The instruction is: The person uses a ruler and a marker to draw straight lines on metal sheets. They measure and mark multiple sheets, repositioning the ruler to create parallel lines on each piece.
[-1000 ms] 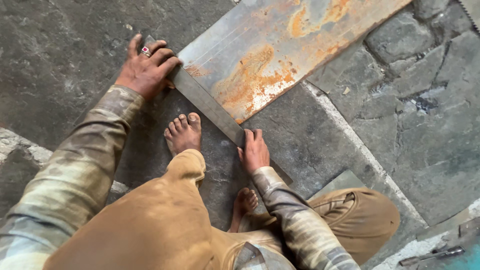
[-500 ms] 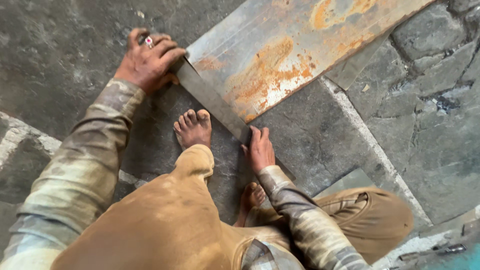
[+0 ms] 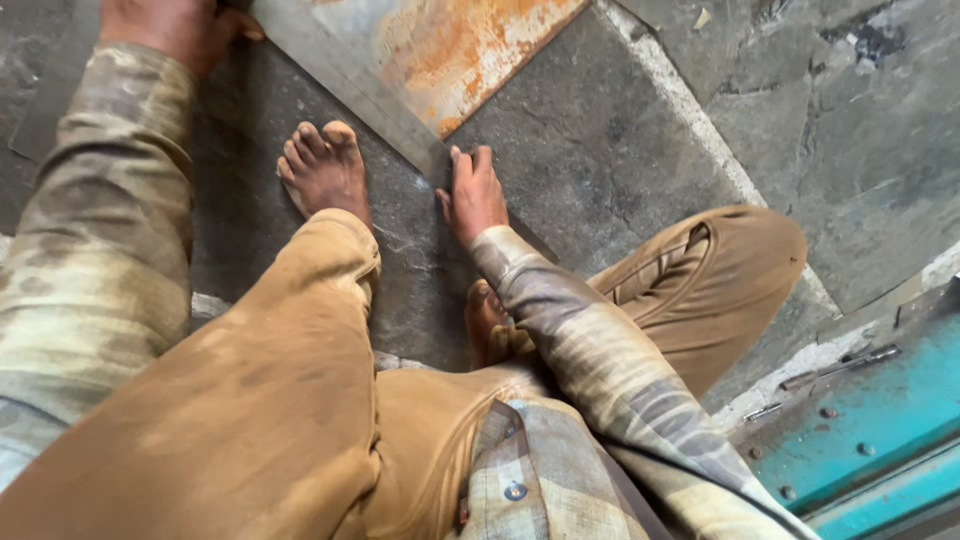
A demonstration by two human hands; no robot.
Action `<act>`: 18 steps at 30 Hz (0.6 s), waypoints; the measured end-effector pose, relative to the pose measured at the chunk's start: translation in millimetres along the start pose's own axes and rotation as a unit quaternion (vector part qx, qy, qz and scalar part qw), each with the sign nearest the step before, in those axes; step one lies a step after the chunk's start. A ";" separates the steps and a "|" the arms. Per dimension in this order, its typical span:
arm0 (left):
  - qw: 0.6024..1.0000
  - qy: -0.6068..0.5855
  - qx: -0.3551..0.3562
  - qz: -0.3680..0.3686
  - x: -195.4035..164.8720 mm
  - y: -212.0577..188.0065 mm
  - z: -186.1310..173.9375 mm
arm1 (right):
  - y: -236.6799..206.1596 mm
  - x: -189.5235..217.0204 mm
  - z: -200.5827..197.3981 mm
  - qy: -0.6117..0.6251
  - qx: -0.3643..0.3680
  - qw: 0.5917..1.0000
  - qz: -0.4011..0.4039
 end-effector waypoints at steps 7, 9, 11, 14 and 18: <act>0.926 0.296 0.177 -0.153 -87.0 -120.9 166.5 | -3.0 6.0 -3.8 0.025 0.028 0.999 0.014; 0.930 0.292 0.155 -0.159 -76.8 -124.7 179.9 | -5.8 6.5 -0.4 0.028 0.042 0.998 0.026; 0.936 0.271 0.121 -0.189 -63.9 -121.1 177.7 | -7.7 8.1 4.1 0.031 0.055 0.998 0.021; 0.943 0.196 0.102 -0.248 -57.2 -114.4 169.2 | -7.9 3.6 0.2 0.043 0.022 0.999 0.018; 0.943 0.116 0.139 -0.279 -64.8 -109.8 164.0 | -2.8 -4.7 -8.4 0.033 -0.013 0.999 0.009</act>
Point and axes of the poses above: each hand's wrist, its own y-axis towards the middle knuckle, its own z-axis out of the palm, x = y × z, the point moved 9 cm from there along y, towards the middle knuckle, and after that the axes turned 11 degrees about x, right-handed, at the moved point
